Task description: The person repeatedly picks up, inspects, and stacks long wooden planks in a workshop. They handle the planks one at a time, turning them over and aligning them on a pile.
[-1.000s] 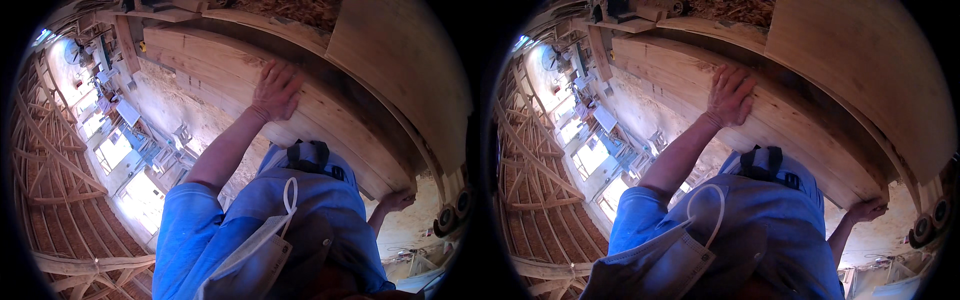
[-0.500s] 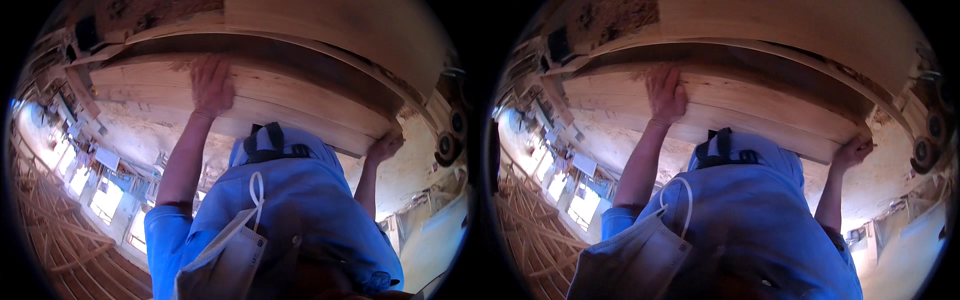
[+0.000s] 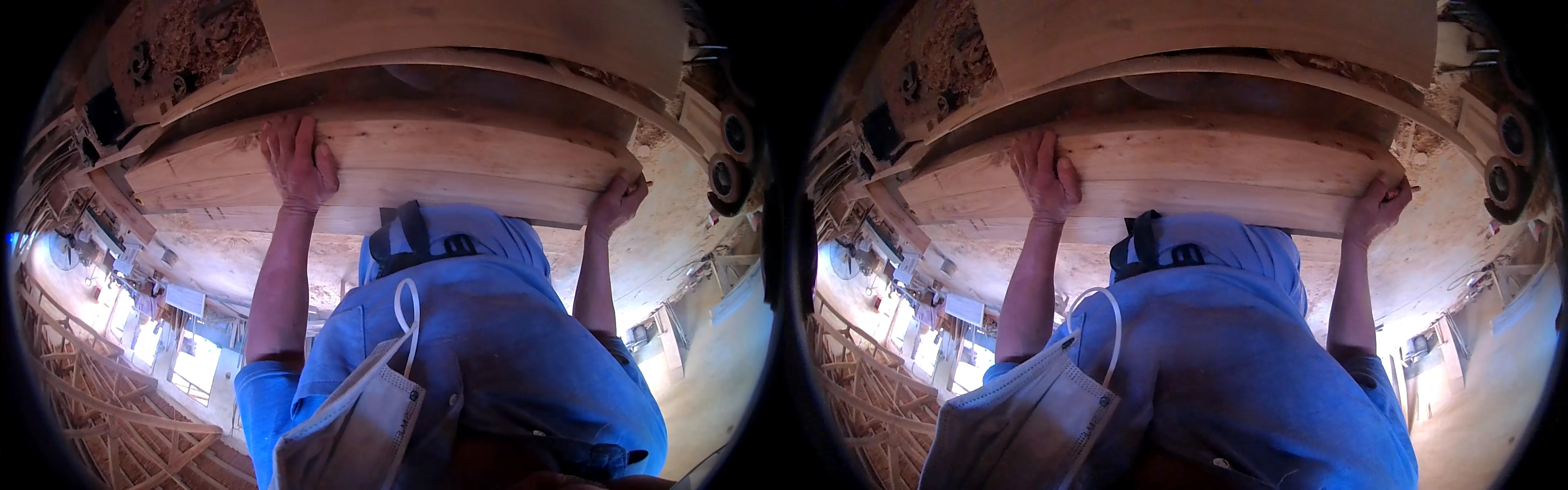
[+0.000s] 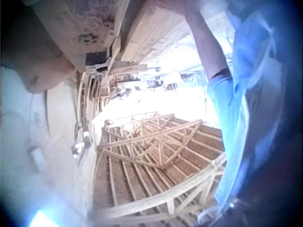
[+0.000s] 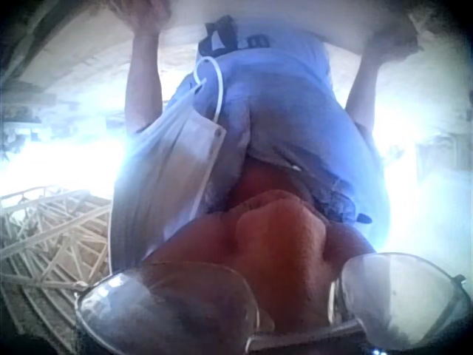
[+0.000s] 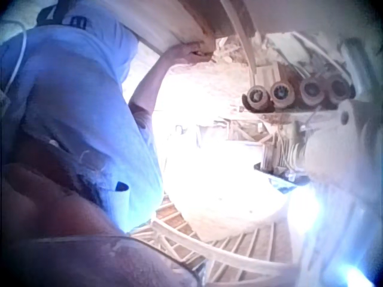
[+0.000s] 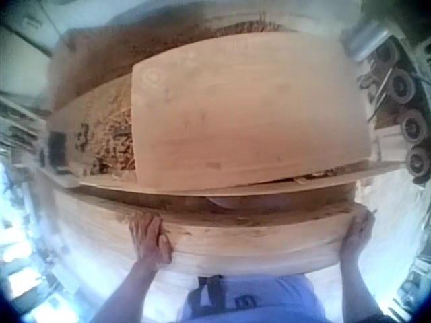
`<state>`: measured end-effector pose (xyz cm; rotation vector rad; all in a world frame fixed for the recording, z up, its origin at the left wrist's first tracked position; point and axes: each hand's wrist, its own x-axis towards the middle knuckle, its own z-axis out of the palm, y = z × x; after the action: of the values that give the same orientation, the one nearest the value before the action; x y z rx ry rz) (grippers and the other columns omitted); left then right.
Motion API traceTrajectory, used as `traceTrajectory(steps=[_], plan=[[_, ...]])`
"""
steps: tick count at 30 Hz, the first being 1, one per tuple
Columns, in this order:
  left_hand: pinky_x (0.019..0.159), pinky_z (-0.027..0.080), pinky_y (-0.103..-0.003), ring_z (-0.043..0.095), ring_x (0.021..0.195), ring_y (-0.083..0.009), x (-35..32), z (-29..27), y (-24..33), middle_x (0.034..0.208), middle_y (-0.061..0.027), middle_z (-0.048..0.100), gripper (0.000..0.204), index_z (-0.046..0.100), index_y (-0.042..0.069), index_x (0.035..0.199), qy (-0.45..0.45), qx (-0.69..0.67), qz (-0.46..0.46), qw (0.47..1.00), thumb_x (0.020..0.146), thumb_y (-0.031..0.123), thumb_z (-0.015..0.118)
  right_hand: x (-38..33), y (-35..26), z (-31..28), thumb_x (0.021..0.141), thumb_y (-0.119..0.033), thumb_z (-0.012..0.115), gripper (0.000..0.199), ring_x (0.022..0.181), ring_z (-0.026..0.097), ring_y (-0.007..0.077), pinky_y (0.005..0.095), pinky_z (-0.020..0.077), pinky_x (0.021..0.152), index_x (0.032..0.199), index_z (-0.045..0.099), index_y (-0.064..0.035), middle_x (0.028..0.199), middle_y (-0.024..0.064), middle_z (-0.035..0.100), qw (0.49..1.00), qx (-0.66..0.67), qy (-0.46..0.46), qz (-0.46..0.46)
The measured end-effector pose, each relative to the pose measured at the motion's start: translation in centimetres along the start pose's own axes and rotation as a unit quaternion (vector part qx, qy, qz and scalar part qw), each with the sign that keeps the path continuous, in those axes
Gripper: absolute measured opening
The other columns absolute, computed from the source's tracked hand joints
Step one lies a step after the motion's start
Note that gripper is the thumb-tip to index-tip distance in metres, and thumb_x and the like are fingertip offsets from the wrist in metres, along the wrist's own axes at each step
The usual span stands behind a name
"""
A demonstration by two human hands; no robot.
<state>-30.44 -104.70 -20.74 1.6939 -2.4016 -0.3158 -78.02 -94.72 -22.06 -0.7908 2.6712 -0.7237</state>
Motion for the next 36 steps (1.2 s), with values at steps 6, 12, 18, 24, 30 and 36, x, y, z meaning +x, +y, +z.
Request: traceTrajectory(steps=[6,12,18,24,30,36], plan=[[0.11,0.025,-0.055,0.047,0.122,-0.0386,0.0,-0.1,0.0,0.125,-0.0186,0.055,0.044,0.057,0.0,0.121,-0.013,-0.01,-0.01,1.0,0.087,0.027,0.05,-0.2,-0.3,0.1,0.094,-0.036,0.058,0.054,0.104,0.058,0.0273,0.0366,0.0457,0.091,0.13,0.051,0.004,0.12,0.0198,0.059,1.0,-0.025,0.006,-0.002],[0.112,0.024,-0.055,0.047,0.123,-0.0376,-0.3,0.2,-0.2,0.125,-0.0189,0.055,0.042,0.058,0.002,0.119,-0.011,0.002,-0.005,1.0,0.086,0.025,0.05,-0.2,0.3,0.1,0.094,-0.033,0.059,0.051,0.095,0.057,0.0254,0.0352,0.0459,0.087,0.13,0.051,0.0031,0.11,0.0177,0.061,1.0,-0.014,-0.002,-0.01],[0.11,0.026,-0.057,0.046,0.122,-0.0383,-0.4,0.4,0.1,0.126,-0.0206,0.053,0.042,0.056,0.001,0.121,-0.004,-0.007,0.003,1.0,0.089,0.025,0.049,-0.3,1.1,0.1,0.093,-0.027,0.061,0.045,0.082,0.055,0.0212,0.0325,0.0462,0.082,0.126,0.054,0.0019,0.096,0.0139,0.062,0.998,-0.034,0.016,-0.051],[0.109,0.027,-0.056,0.046,0.12,-0.0397,-0.3,0.2,0.3,0.125,-0.0212,0.053,0.042,0.055,0.0,0.121,0.02,-0.007,0.021,1.0,0.09,0.027,0.049,-0.1,-0.1,-0.1,0.09,-0.033,0.061,0.05,0.088,0.061,0.0356,0.0435,0.0474,0.082,0.128,0.052,-0.001,0.099,0.0212,0.065,0.997,-0.02,0.019,-0.072],[0.111,0.026,-0.057,0.045,0.123,-0.0416,-1.2,0.8,-0.5,0.127,-0.0228,0.053,0.044,0.055,0.0,0.124,0.023,0.014,0.021,0.999,0.089,0.028,0.05,0.0,0.7,-0.5,0.09,-0.039,0.062,0.055,0.087,0.061,0.0347,0.0455,0.0466,0.08,0.129,0.051,-0.0005,0.094,0.0199,0.063,0.998,-0.057,-0.011,-0.037],[0.112,0.026,-0.058,0.046,0.124,-0.0426,-2.1,1.4,-1.1,0.126,-0.0224,0.055,0.052,0.055,0.008,0.128,0.018,-0.016,0.007,1.0,0.079,0.025,0.057,1.0,2.8,0.3,0.093,-0.051,0.056,0.059,0.091,0.063,0.031,0.0436,0.0482,0.081,0.127,0.052,-0.0036,0.099,0.0164,0.065,0.996,-0.082,-0.039,-0.016]])
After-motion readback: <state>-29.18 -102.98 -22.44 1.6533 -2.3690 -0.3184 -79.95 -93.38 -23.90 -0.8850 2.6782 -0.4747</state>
